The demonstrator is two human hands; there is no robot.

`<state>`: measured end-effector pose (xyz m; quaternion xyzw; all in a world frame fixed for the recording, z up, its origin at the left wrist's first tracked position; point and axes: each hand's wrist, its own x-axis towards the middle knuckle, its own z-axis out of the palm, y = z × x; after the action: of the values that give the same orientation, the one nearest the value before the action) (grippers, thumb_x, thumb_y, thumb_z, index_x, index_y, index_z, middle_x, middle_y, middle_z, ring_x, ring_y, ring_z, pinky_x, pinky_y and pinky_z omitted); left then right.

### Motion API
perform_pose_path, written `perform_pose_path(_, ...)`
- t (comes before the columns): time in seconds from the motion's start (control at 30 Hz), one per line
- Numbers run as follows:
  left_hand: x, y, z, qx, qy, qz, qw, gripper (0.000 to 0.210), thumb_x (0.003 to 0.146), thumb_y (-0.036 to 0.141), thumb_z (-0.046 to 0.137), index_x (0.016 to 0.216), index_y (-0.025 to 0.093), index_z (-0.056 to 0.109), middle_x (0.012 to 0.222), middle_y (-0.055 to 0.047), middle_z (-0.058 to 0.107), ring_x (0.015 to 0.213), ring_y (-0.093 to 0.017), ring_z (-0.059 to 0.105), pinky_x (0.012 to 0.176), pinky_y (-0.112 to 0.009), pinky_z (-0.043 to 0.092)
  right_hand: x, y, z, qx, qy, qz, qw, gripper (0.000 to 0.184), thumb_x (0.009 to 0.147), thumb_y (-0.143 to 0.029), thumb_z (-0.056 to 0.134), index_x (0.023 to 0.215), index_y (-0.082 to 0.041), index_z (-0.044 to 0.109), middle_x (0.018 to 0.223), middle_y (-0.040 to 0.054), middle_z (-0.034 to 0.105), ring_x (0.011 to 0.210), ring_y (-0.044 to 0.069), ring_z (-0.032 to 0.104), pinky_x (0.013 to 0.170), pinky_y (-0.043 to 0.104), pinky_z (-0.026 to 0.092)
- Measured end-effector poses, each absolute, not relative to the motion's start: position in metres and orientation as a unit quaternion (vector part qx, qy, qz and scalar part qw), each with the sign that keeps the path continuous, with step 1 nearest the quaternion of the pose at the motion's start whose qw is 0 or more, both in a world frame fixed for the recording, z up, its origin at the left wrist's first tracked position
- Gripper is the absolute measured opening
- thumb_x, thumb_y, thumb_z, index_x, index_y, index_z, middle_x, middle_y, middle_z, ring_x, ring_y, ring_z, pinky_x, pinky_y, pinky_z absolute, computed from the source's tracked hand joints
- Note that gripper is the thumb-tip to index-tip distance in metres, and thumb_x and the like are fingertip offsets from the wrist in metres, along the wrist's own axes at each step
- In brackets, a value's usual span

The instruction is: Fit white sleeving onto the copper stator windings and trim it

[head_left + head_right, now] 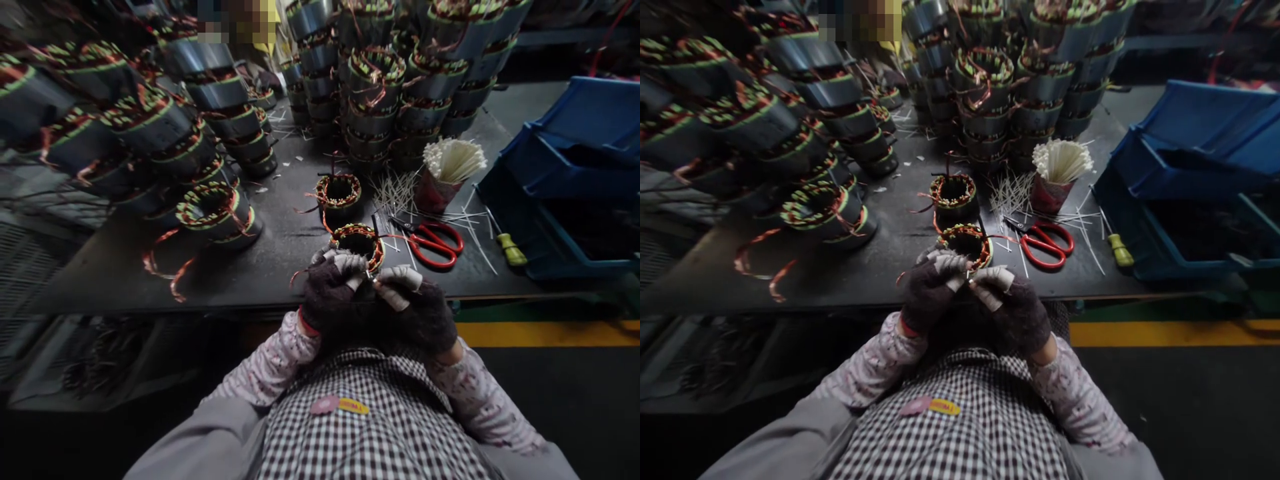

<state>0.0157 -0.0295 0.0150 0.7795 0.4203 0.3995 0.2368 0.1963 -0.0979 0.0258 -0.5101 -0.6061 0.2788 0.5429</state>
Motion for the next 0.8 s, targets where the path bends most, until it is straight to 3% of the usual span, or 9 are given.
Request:
perform_pose_path(0.3, 0.010, -0.027, 0.018, 0.807, 0.410, 0.355, 0.235, 0.012, 0.099, 0.027, 0.069, 0.099, 0.025, 0.081, 0.102, -0.002, 0.086, 0.105, -0.023, 0.077, 0.118, -0.049, 0.052, 0.191, -0.083, 0.022, -0.580, -0.642, 0.204, 0.458, 0.014, 0.101, -0.030, 0.068, 0.108, -0.028, 0.081, 0.103, 0.0061, 0.086, 0.094, 0.027, 0.082, 0.088, 0.042, 0.068)
perform_pose_path(0.5, 0.009, -0.027, 0.019, 0.793, 0.399, 0.378, 0.261, 0.017, 0.098, 0.032, 0.070, 0.105, 0.026, 0.084, 0.106, -0.003, 0.087, 0.107, -0.025, 0.077, 0.116, -0.050, 0.052, 0.189, -0.082, 0.038, -0.512, -0.707, 0.092, 0.479, 0.018, 0.100, -0.025, 0.067, 0.106, -0.030, 0.083, 0.113, 0.0078, 0.084, 0.105, 0.028, 0.079, 0.091, 0.046, 0.069)
perform_pose_path(0.6, 0.010, -0.027, 0.018, 0.804, 0.402, 0.370, 0.234, 0.019, 0.100, 0.035, 0.069, 0.104, 0.026, 0.084, 0.109, -0.003, 0.087, 0.110, -0.025, 0.077, 0.117, -0.050, 0.051, 0.185, -0.087, 0.050, -0.476, -0.715, 0.116, 0.499, 0.019, 0.100, -0.018, 0.066, 0.105, -0.030, 0.080, 0.113, 0.0069, 0.083, 0.103, 0.026, 0.080, 0.089, 0.045, 0.070)
perform_pose_path(0.7, 0.008, -0.025, 0.013, 0.824, 0.394, 0.367, 0.178, 0.025, 0.102, 0.038, 0.065, 0.114, 0.025, 0.083, 0.121, -0.005, 0.085, 0.121, -0.027, 0.076, 0.121, -0.052, 0.048, 0.187, -0.095, 0.043, -0.476, -0.677, 0.192, 0.528, 0.017, 0.104, -0.023, 0.064, 0.109, -0.032, 0.077, 0.115, 0.0045, 0.082, 0.104, 0.026, 0.080, 0.089, 0.046, 0.072)
perform_pose_path(0.8, 0.003, -0.023, 0.008, 0.840, 0.382, 0.359, 0.140, 0.025, 0.102, 0.036, 0.067, 0.119, 0.025, 0.081, 0.122, -0.007, 0.085, 0.122, -0.028, 0.076, 0.123, -0.054, 0.047, 0.198, -0.105, 0.026, -0.495, -0.644, 0.270, 0.517, 0.010, 0.104, -0.032, 0.066, 0.106, -0.033, 0.075, 0.097, 0.0008, 0.082, 0.086, 0.024, 0.081, 0.074, 0.042, 0.073)
